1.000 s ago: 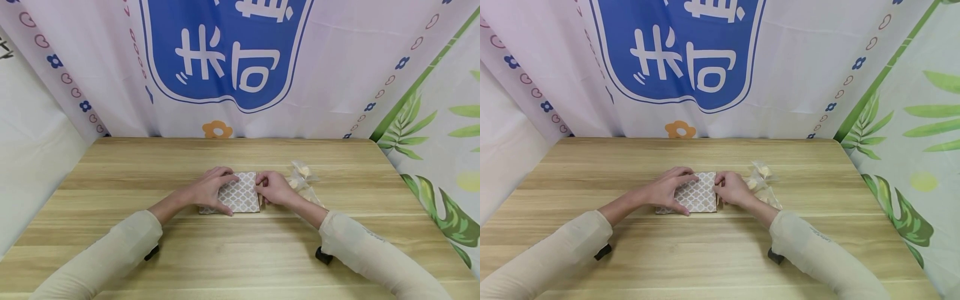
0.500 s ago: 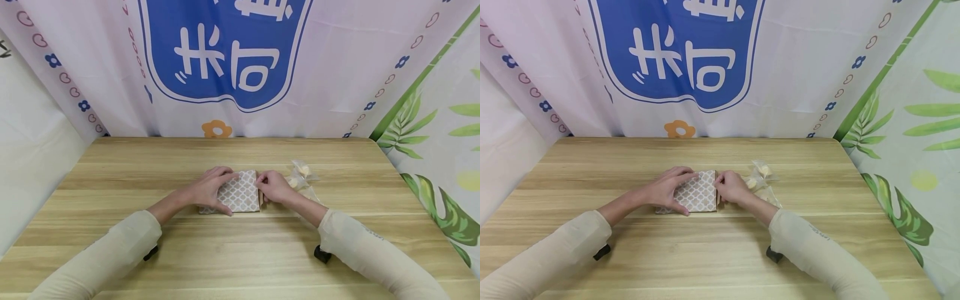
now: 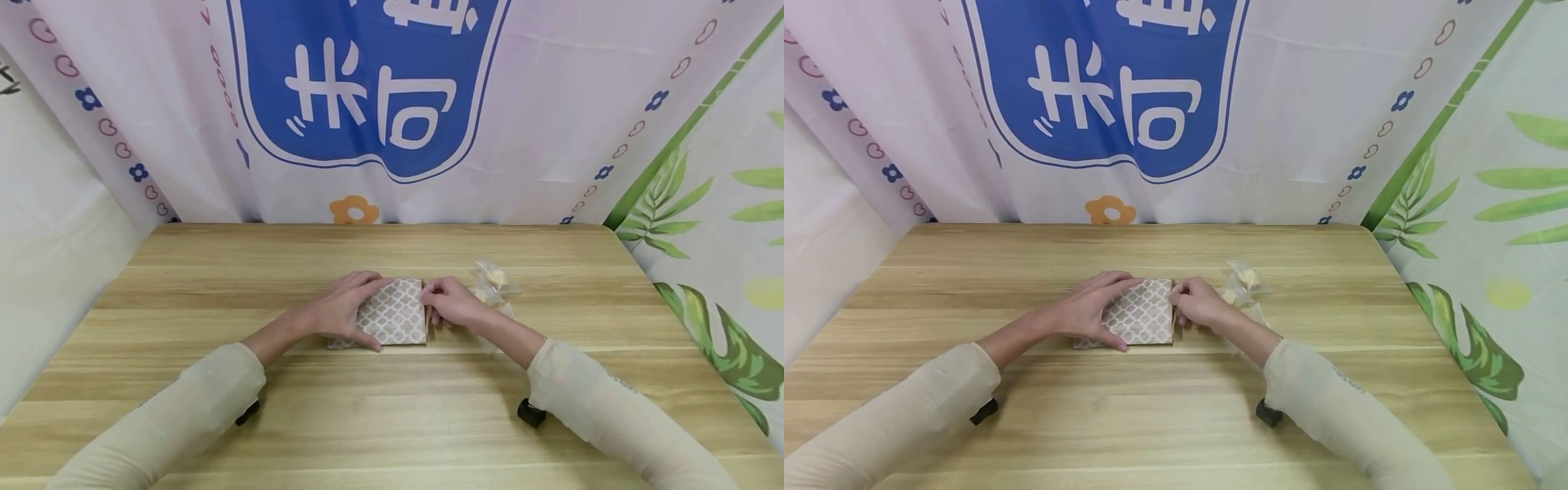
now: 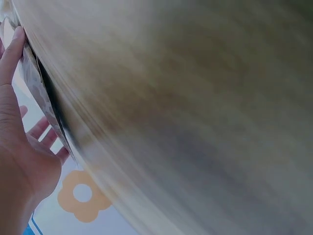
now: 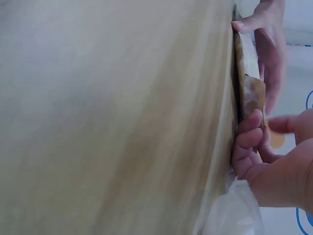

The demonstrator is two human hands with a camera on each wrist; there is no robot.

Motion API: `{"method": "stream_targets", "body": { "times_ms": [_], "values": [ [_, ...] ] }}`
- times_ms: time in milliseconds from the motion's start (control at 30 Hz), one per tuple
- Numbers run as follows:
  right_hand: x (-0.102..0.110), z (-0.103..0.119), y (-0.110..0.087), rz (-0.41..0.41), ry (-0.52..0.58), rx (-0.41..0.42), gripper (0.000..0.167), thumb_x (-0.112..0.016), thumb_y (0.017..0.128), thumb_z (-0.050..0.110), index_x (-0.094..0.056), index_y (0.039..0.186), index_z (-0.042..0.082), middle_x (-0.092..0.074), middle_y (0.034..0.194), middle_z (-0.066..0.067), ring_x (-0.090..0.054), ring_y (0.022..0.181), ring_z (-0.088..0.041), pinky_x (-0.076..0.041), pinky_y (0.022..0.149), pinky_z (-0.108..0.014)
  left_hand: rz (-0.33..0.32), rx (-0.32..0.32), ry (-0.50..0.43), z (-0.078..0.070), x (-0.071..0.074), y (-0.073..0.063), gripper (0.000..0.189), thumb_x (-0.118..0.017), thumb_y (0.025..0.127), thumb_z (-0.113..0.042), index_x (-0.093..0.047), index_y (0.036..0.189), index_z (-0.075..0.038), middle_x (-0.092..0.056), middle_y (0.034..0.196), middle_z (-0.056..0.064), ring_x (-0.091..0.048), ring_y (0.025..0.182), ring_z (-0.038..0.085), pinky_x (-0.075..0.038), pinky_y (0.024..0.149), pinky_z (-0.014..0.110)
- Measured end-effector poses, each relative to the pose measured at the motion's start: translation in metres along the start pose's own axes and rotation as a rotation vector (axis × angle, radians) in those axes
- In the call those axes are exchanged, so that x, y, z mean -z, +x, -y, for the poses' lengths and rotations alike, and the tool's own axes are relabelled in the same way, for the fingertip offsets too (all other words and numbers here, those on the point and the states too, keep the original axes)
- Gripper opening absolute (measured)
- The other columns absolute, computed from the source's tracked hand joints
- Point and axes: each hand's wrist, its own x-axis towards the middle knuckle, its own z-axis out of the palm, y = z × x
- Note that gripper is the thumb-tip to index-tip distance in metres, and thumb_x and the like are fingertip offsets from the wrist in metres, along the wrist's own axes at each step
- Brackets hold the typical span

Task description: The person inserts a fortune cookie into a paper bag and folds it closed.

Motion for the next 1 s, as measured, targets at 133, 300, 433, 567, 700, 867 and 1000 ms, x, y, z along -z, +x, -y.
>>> {"method": "stream_targets", "body": {
  "times_ms": [133,300,433,567,700,867,1000],
  "values": [
    [-0.0015,-0.0032,0.0000,-0.018,-0.012,0.027,0.011,-0.061,0.103,0.010,-0.065,0.104,-0.001,-0.059,0.076,-0.005,-0.054,0.059,-0.013,-0.039,0.047,-0.023,-0.010,0.009,-0.004,-0.0002,-0.0011,0.0005,0.118,-0.090,0.068,-0.062,-0.039,0.159,-0.008,-0.047,0.150,0.016,-0.044,0.139,0.034,-0.037,0.117,0.056],
    [-0.0025,-0.0021,-0.0014,-0.030,0.004,0.037,0.013,-0.059,0.103,0.008,-0.066,0.107,-0.004,-0.058,0.074,-0.005,-0.053,0.059,-0.013,-0.038,0.046,-0.023,-0.024,0.007,-0.004,-0.0005,-0.0014,0.0003,0.118,-0.090,0.067,-0.062,-0.040,0.159,-0.008,-0.047,0.150,0.016,-0.044,0.139,0.035,-0.038,0.117,0.057],
    [-0.0021,-0.0015,-0.0003,-0.013,0.036,0.022,0.015,-0.056,0.105,0.007,-0.064,0.110,-0.005,-0.056,0.074,-0.005,-0.051,0.060,-0.013,-0.038,0.047,-0.022,-0.032,0.006,-0.005,0.0002,-0.0023,0.0003,0.119,-0.091,0.067,-0.061,-0.039,0.159,-0.007,-0.047,0.150,0.017,-0.045,0.139,0.035,-0.038,0.116,0.057],
    [-0.0003,-0.0015,0.0008,0.012,0.060,0.015,0.017,-0.053,0.107,0.007,-0.062,0.113,-0.006,-0.056,0.079,-0.005,-0.051,0.065,-0.013,-0.040,0.050,-0.021,-0.041,0.010,-0.006,-0.0004,-0.0022,0.0001,0.118,-0.091,0.067,-0.060,-0.039,0.159,-0.006,-0.048,0.150,0.018,-0.044,0.139,0.036,-0.037,0.117,0.058],
    [0.0017,-0.0009,-0.0012,0.026,0.062,0.017,0.017,-0.054,0.107,0.009,-0.061,0.115,-0.005,-0.057,0.083,-0.006,-0.052,0.067,-0.014,-0.040,0.052,-0.022,-0.041,0.014,-0.003,-0.0009,-0.0018,0.0003,0.118,-0.090,0.067,-0.061,-0.039,0.159,-0.006,-0.048,0.150,0.018,-0.045,0.140,0.036,-0.037,0.117,0.058],
    [0.0015,-0.0026,-0.0034,0.013,0.040,0.058,0.018,-0.064,0.101,0.008,-0.063,0.114,-0.003,-0.060,0.093,-0.008,-0.054,0.067,-0.014,-0.040,0.049,-0.022,-0.033,0.023,0.006,0.0001,-0.0018,0.0001,0.118,-0.090,0.068,-0.062,-0.039,0.159,-0.007,-0.048,0.150,0.018,-0.045,0.139,0.036,-0.036,0.117,0.058],
    [-0.0013,-0.0033,-0.0043,-0.034,0.058,0.076,0.019,-0.063,0.101,0.008,-0.064,0.117,-0.004,-0.061,0.089,-0.008,-0.053,0.065,-0.014,-0.039,0.046,-0.022,-0.041,0.021,0.009,0.0004,-0.0017,-0.0006,0.117,-0.090,0.068,-0.062,-0.040,0.159,-0.008,-0.048,0.150,0.017,-0.046,0.139,0.036,-0.036,0.117,0.058]
  ]
}}
